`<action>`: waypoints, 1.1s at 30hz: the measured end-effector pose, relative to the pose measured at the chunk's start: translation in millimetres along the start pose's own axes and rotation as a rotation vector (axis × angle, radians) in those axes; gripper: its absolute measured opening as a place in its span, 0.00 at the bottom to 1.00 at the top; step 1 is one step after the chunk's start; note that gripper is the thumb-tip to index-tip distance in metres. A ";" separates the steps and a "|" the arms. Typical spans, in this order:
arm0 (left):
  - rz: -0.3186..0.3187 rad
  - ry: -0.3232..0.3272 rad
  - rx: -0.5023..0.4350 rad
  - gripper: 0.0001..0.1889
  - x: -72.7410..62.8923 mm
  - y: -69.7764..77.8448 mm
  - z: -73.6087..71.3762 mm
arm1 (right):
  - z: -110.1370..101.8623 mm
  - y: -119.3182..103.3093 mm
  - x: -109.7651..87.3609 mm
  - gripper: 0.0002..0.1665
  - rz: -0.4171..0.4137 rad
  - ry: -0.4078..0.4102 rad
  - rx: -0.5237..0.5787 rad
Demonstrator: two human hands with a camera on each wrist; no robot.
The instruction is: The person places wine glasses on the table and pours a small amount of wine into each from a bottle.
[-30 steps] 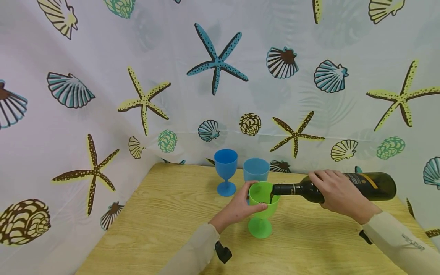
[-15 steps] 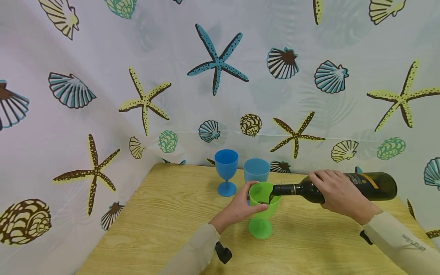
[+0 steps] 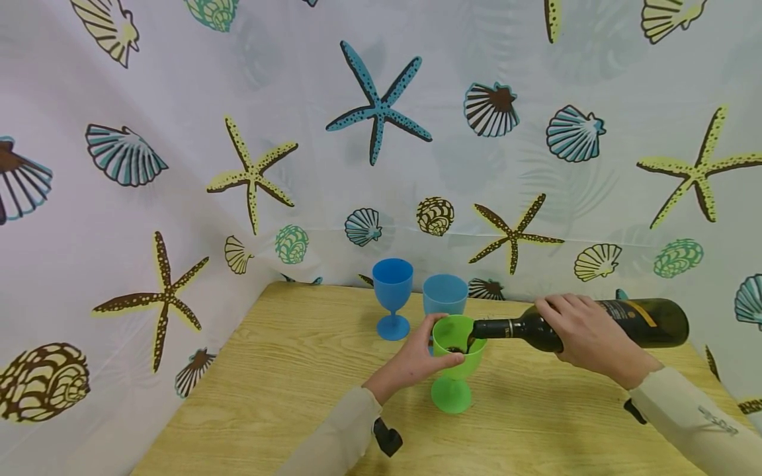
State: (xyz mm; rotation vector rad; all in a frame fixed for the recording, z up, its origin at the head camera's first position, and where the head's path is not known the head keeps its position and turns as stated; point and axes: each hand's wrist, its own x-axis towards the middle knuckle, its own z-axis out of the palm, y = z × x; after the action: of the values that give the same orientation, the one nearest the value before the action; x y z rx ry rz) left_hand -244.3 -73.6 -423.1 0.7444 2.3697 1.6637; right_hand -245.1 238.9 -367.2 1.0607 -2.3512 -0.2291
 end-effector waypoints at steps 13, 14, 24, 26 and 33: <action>0.013 0.015 0.013 0.37 7.5 -19.9 1.8 | -0.1 1.0 0.8 0.50 -0.009 0.006 -0.005; 0.015 0.013 0.014 0.37 7.7 -20.0 1.8 | -0.2 1.1 0.8 0.50 -0.009 0.006 -0.005; 0.018 0.014 0.017 0.37 6.5 -19.2 2.0 | -0.4 1.1 0.9 0.51 -0.005 -0.008 -0.013; 0.017 0.014 0.013 0.37 6.1 -18.7 1.9 | -0.3 1.3 1.0 0.51 -0.005 -0.008 -0.014; 0.021 0.015 0.016 0.37 7.1 -19.8 2.0 | -0.6 1.9 1.3 0.51 -0.012 0.003 -0.013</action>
State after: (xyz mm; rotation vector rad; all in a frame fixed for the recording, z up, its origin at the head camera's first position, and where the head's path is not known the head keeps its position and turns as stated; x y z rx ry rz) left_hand -255.7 -73.6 -440.8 0.7648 2.3956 1.6663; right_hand -246.7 239.2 -365.5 1.0689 -2.3386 -0.2469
